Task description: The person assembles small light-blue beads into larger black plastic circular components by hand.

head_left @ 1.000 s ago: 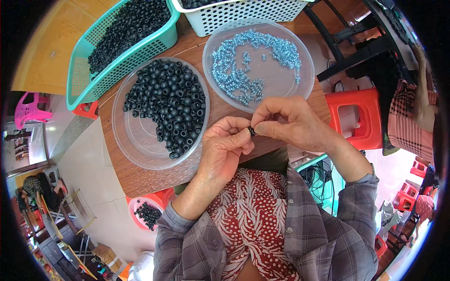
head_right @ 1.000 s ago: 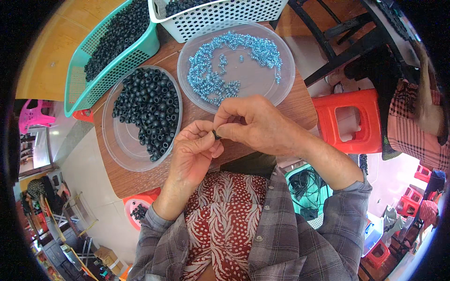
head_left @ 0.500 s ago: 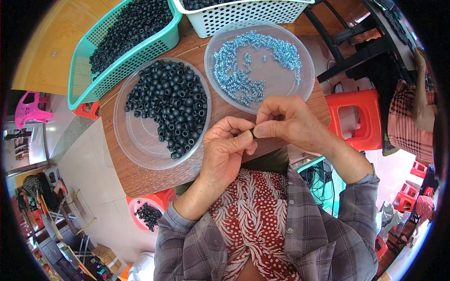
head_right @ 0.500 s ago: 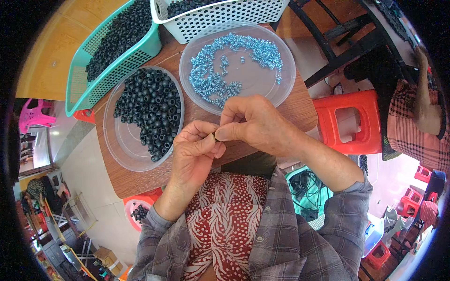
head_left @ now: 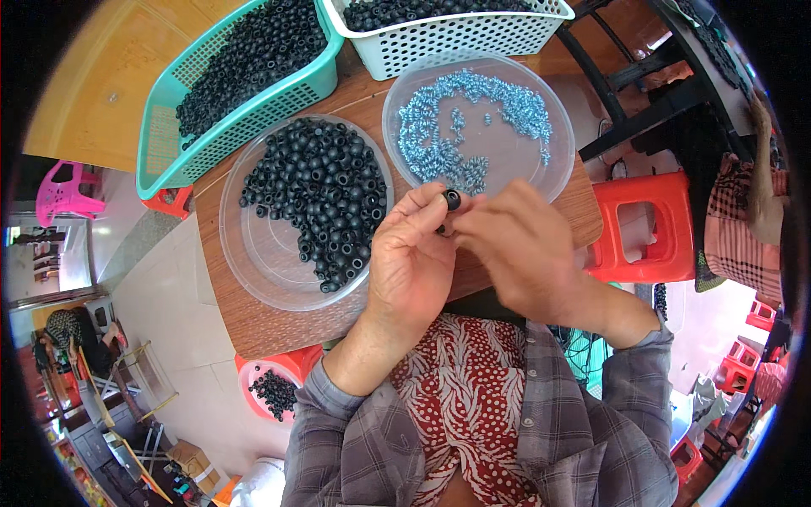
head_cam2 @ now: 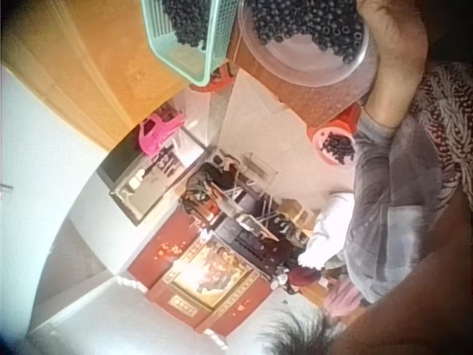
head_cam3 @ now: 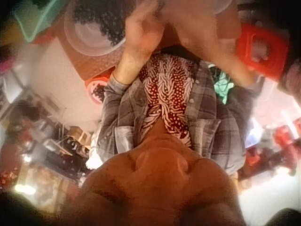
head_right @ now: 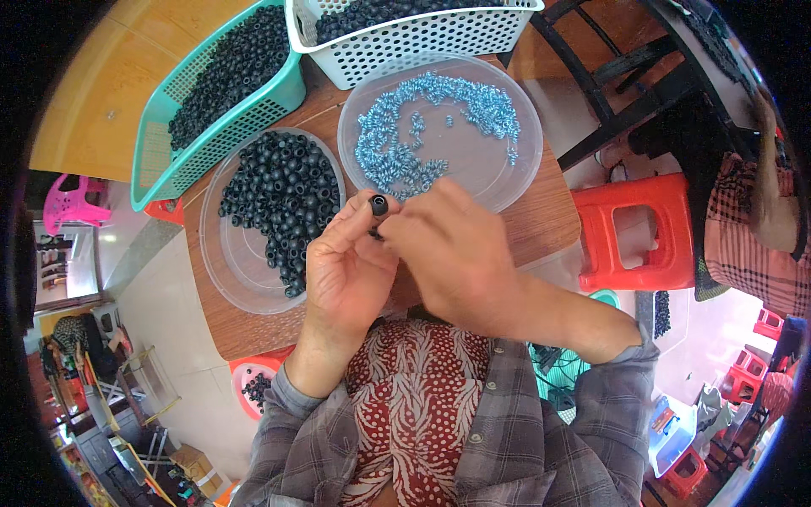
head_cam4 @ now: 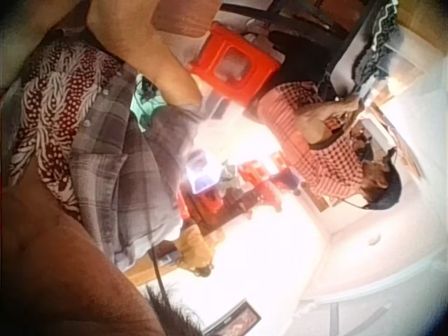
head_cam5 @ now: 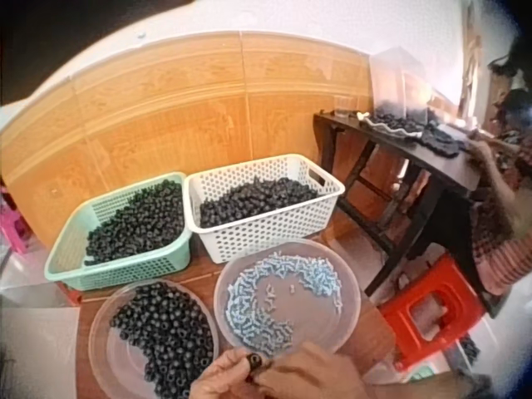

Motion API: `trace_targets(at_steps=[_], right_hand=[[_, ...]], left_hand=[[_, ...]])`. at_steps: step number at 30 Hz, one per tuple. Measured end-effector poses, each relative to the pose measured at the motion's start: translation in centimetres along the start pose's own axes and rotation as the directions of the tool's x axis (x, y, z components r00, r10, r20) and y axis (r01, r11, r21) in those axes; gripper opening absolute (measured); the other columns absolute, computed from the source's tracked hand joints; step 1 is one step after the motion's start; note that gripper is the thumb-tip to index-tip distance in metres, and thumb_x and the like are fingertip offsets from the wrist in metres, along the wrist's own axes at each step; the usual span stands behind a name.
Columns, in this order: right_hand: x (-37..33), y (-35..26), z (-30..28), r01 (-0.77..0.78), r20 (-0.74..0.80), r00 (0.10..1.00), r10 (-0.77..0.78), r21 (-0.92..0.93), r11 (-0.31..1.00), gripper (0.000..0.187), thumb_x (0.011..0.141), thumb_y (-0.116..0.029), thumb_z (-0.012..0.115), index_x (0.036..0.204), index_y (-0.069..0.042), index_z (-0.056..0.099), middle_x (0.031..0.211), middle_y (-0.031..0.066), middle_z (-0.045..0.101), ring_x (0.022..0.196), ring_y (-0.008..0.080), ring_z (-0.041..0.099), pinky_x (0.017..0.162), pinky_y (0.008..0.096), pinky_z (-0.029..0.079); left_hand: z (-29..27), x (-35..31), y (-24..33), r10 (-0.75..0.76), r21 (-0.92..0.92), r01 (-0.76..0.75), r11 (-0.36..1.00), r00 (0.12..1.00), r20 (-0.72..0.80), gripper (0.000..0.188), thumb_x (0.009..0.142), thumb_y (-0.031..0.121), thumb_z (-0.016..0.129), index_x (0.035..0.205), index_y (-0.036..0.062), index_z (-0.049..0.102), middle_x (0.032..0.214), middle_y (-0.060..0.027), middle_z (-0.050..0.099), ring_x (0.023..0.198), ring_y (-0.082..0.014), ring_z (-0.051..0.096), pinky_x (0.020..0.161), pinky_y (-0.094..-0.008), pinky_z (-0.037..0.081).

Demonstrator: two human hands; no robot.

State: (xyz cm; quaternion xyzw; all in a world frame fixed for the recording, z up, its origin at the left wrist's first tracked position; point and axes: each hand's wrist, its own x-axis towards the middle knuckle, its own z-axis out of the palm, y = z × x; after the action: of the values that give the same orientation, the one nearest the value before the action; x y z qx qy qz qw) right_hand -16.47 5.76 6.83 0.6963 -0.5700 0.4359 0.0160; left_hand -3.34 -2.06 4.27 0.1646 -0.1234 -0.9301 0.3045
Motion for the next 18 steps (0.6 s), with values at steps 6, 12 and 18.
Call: trace_targets(at_steps=[6, 12, 18], right_hand=[[0.1, -0.4, 3.1, 0.052, -0.069, 0.995, -0.065, -0.184, 0.982, 0.022, 0.065, -0.004, 0.062, 0.086, 0.001, 0.060, 0.082, 0.0120, 0.053, 0.075, 0.0287, 0.055, 0.058, 0.0356, 0.047], [-0.1, -0.4, 3.3, -0.070, -0.074, 0.995, 0.064, -0.089, 0.994, 0.018, 0.069, -0.003, 0.064, 0.086, 0.000, 0.059, 0.084, 0.0130, 0.054, 0.077, 0.0307, 0.054, 0.061, 0.0384, 0.047], [-0.3, -0.7, 3.2, -0.265, -0.059, 0.961, 0.272, 0.104, 0.959, 0.017, 0.073, -0.003, 0.067, 0.088, 0.001, 0.059, 0.091, 0.0160, 0.058, 0.080, 0.0324, 0.054, 0.068, 0.0408, 0.045]], left_hand=[[0.1, 0.1, 0.2, 0.041, -0.016, -0.041, 0.999, 0.998, 0.037, 0.013, 0.092, 0.005, 0.056, 0.105, 0.0032, 0.057, 0.105, -0.0128, 0.064, 0.105, -0.0225, 0.060, 0.096, -0.0350, 0.046], [1.1, 0.3, -0.2, 0.081, 0.015, -0.082, 0.997, 0.996, 0.022, 0.012, 0.093, 0.003, 0.054, 0.105, 0.0040, 0.057, 0.104, -0.0128, 0.063, 0.107, -0.0217, 0.059, 0.097, -0.0345, 0.046], [0.8, -0.1, -0.4, 0.068, -0.009, -0.068, 0.998, 0.998, 0.014, 0.015, 0.093, 0.003, 0.055, 0.107, 0.0033, 0.055, 0.105, -0.0115, 0.063, 0.103, -0.0197, 0.058, 0.097, -0.0328, 0.045]])
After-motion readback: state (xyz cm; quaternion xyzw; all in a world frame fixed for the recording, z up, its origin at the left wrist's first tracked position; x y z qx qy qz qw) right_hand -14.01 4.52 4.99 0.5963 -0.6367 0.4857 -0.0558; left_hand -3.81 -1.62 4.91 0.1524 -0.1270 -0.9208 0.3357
